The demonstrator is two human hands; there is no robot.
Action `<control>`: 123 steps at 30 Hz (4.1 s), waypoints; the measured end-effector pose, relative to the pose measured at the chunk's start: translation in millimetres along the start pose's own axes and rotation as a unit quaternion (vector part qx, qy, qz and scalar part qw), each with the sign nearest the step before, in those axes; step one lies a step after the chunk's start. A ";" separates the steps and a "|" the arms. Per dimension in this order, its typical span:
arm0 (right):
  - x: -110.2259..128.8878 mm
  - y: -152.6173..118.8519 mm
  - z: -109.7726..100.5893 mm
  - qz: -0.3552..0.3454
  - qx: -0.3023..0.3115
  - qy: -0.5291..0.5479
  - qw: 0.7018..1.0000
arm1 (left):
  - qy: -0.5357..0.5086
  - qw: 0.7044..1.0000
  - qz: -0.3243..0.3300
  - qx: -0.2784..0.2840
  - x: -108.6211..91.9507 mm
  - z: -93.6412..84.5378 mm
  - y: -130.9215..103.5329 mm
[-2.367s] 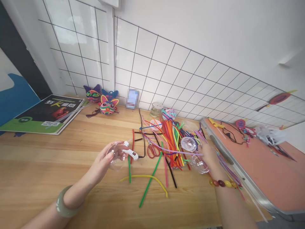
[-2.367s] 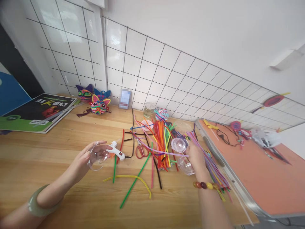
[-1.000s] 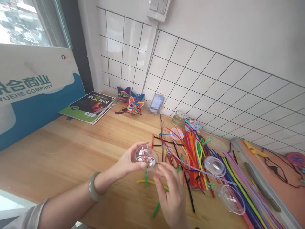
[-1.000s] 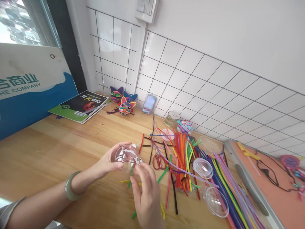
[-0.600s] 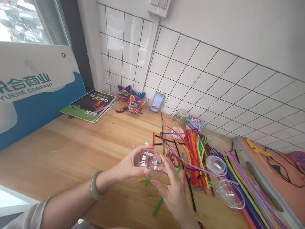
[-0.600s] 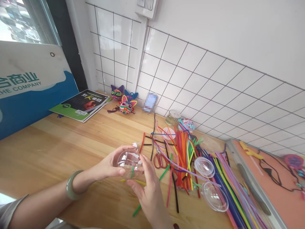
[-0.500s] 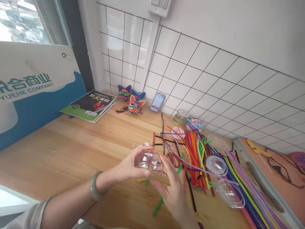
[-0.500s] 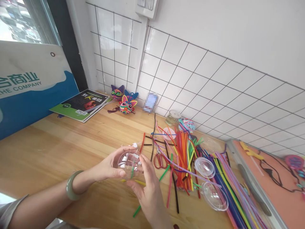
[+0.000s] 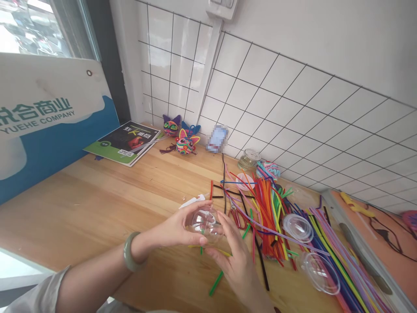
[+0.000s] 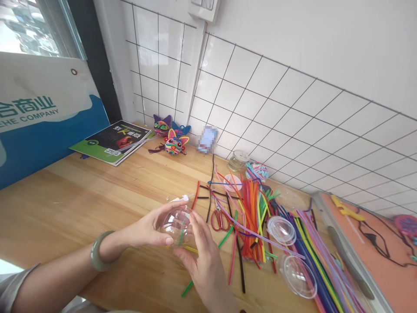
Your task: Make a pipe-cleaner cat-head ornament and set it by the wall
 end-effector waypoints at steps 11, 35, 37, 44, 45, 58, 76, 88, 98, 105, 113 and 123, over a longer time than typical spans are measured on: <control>-1.8 -0.7 -1.2 -0.004 0.030 -0.004 1.000 | 0.009 1.000 0.010 0.017 6.9 0.3 -1.7; 9.2 2.3 -4.2 -0.034 0.016 -0.009 0.999 | -0.097 0.995 -0.010 0.021 4.3 3.4 2.8; 7.8 1.7 -3.7 -0.038 0.018 -0.009 0.999 | -0.107 0.994 -0.015 0.028 4.6 4.2 2.9; 5.4 0.9 -2.8 -0.047 0.026 -0.011 0.999 | -0.096 0.995 -0.019 0.036 3.6 4.5 3.5; 5.4 1.1 -2.4 -0.046 0.029 -0.013 0.998 | -0.095 0.995 -0.020 0.034 3.3 4.4 3.6; 6.2 6.8 1.9 -0.078 0.027 0.004 0.997 | -0.062 0.998 0.004 0.000 5.3 0.6 4.7; -10.2 11.5 13.5 -0.005 0.088 0.044 0.995 | -0.028 0.999 0.003 -0.024 13.0 -4.3 6.2; -1.8 11.8 11.7 -0.075 0.049 0.002 0.996 | -0.024 1.000 0.011 -0.014 9.6 -7.9 6.3; -1.1 14.5 10.9 -0.100 0.059 -0.012 0.993 | -0.013 1.000 -0.013 -0.025 13.8 -12.0 6.3; -8.2 27.8 19.7 -0.036 0.087 0.028 0.995 | -0.031 0.990 -0.112 -0.078 28.3 -18.2 7.4; -8.2 47.4 18.1 0.094 0.121 0.149 0.977 | -0.118 0.984 -0.131 -0.013 9.8 -19.3 5.4; -1.5 49.6 21.5 0.159 0.151 0.189 0.957 | -0.003 0.990 -0.118 -0.072 7.3 -26.6 7.0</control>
Point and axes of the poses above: each hand's wrist, its own y-axis towards the middle knuckle, its own z-axis out of the palm, x = y × z, the point moved 5 cm from there along y, towards the middle knuckle, and after that the axes turned 9 degrees about z, right-handed, at the moved point
